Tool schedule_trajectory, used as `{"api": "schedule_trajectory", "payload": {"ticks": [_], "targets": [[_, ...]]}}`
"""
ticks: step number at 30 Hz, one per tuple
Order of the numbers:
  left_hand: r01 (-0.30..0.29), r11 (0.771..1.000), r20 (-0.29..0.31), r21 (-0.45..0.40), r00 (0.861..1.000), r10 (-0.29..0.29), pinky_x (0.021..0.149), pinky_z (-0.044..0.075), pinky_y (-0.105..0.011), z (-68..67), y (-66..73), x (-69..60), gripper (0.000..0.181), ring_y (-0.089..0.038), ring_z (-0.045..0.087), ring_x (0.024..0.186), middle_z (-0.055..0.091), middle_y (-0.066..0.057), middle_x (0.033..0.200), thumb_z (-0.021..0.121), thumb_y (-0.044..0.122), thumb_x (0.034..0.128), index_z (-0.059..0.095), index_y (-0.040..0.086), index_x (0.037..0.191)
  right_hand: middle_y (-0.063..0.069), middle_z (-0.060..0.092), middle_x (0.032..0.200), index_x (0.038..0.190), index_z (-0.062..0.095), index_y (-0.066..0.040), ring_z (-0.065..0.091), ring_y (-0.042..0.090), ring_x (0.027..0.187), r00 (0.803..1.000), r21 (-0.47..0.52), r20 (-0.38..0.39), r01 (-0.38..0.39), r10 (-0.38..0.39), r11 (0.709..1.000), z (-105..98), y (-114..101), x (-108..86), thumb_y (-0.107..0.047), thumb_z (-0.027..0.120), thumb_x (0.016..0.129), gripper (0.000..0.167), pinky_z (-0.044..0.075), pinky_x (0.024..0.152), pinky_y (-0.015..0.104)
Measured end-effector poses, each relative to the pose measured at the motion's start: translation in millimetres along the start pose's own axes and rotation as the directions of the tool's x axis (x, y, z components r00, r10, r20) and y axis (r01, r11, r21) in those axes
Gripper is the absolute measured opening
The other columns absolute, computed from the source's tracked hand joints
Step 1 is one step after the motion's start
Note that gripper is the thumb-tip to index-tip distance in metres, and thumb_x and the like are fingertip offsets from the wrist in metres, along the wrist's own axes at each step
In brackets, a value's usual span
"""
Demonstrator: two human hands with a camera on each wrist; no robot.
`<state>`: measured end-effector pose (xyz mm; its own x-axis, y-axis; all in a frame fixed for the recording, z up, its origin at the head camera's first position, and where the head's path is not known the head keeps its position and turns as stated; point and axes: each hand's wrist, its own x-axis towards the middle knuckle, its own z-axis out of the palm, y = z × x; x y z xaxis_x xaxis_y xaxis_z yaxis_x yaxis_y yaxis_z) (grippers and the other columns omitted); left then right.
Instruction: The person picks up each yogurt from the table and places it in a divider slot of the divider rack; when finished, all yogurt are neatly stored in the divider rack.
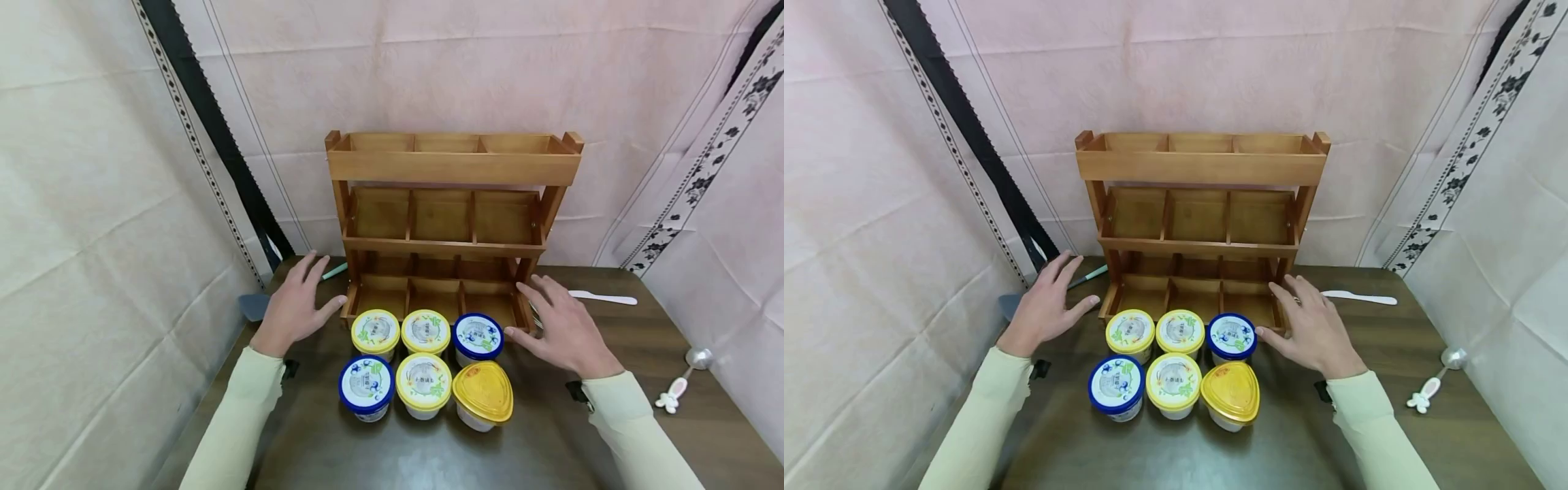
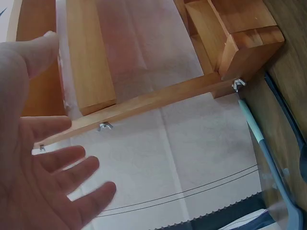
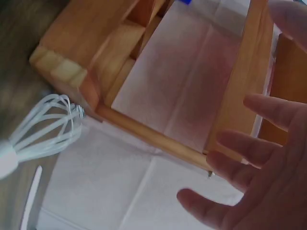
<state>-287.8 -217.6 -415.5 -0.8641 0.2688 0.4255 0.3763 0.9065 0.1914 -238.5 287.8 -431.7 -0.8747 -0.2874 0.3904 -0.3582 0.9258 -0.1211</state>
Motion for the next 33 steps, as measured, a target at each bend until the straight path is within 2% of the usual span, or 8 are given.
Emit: {"api": "schedule_trajectory", "payload": {"ticks": [3,10,15,17,20,24,28,33], "targets": [[-0.004,0.999,-0.014,-0.032,1.000,0.004,0.092,0.060,-0.060,3.7,0.5,5.1,0.086,-0.043,0.046,0.148,0.030,-0.018,0.172,0.065,0.061,0.0994,0.035,0.014,0.165,0.023,0.041,0.164,0.158,0.048,-0.012,0.039,0.049,0.148,0.999,0.074,0.045,-0.016,0.013,0.997,6.2,-2.6,-1.4,-0.059,0.076,0.092,0.086,0.040,0.113,0.074],[-0.035,0.985,-0.079,-0.170,0.997,0.021,0.111,0.049,-0.061,9.4,-3.6,20.3,0.077,-0.040,0.047,0.146,0.038,-0.019,0.166,0.063,0.054,0.1035,0.038,0.010,0.163,0.020,0.043,0.164,0.160,0.043,-0.013,0.044,0.045,0.146,0.992,0.288,0.123,-0.046,0.011,0.957,16.1,-7.9,-3.1,-0.053,0.071,0.098,0.079,0.046,0.108,0.072],[-0.034,0.975,-0.088,-0.220,0.996,0.015,0.115,0.046,-0.061,13.0,-7.0,31.2,0.074,-0.040,0.049,0.145,0.040,-0.020,0.164,0.060,0.052,0.1054,0.038,0.010,0.162,0.020,0.047,0.162,0.159,0.044,-0.014,0.044,0.048,0.146,0.985,0.360,0.172,-0.069,0.007,0.931,23.1,-12.3,-2.1,-0.052,0.071,0.099,0.076,0.048,0.107,0.072],[-0.026,0.967,-0.093,-0.253,0.996,0.002,0.116,0.044,-0.062,15.3,-8.9,36.5,0.073,-0.040,0.049,0.145,0.041,-0.019,0.163,0.059,0.051,0.1060,0.038,0.010,0.162,0.018,0.049,0.160,0.159,0.045,-0.016,0.050,0.046,0.142,0.984,0.378,0.178,-0.072,0.004,0.923,25.0,-14.0,-1.6,-0.051,0.071,0.099,0.075,0.053,0.102,0.068],[-0.015,0.953,-0.104,-0.303,0.994,-0.018,0.116,0.043,-0.062,18.4,-11.9,44.7,0.072,-0.041,0.049,0.144,0.042,-0.019,0.162,0.057,0.052,0.1071,0.037,0.011,0.163,0.016,0.052,0.158,0.158,0.046,-0.015,0.057,0.043,0.136,0.981,0.434,0.194,-0.084,-0.002,0.897,27.1,-16.6,-0.5,-0.048,0.072,0.099,0.073,0.057,0.100,0.063],[-0.014,0.939,-0.111,-0.343,0.993,-0.025,0.116,0.042,-0.063,20.6,-14.0,54.9,0.071,-0.041,0.050,0.143,0.044,-0.019,0.161,0.051,0.055,0.1084,0.038,0.011,0.163,0.017,0.050,0.159,0.159,0.044,-0.014,0.060,0.043,0.135,0.968,0.538,0.251,-0.138,-0.002,0.831,31.2,-19.5,0.0,-0.047,0.073,0.100,0.074,0.057,0.102,0.059],[-0.031,0.906,-0.125,-0.421,0.992,-0.024,0.114,0.046,-0.061,21.3,-13.5,67.5,0.070,-0.041,0.052,0.140,0.048,-0.021,0.157,0.047,0.056,0.1096,0.039,0.009,0.161,0.020,0.049,0.160,0.159,0.043,-0.013,0.058,0.045,0.137,0.959,0.609,0.282,-0.188,0.011,0.771,36.7,-20.3,-1.5,-0.047,0.071,0.101,0.073,0.055,0.105,0.059],[-0.022,0.844,-0.145,-0.536,0.987,-0.066,0.114,0.049,-0.057,22.1,-12.8,85.8,0.070,-0.038,0.051,0.142,0.049,-0.020,0.154,0.046,0.055,0.1103,0.039,0.006,0.160,0.018,0.051,0.159,0.158,0.044,-0.015,0.056,0.043,0.138,0.954,0.647,0.299,-0.219,0.021,0.730,45.3,-19.6,-4.6,-0.044,0.068,0.103,0.067,0.053,0.108,0.060]]}}
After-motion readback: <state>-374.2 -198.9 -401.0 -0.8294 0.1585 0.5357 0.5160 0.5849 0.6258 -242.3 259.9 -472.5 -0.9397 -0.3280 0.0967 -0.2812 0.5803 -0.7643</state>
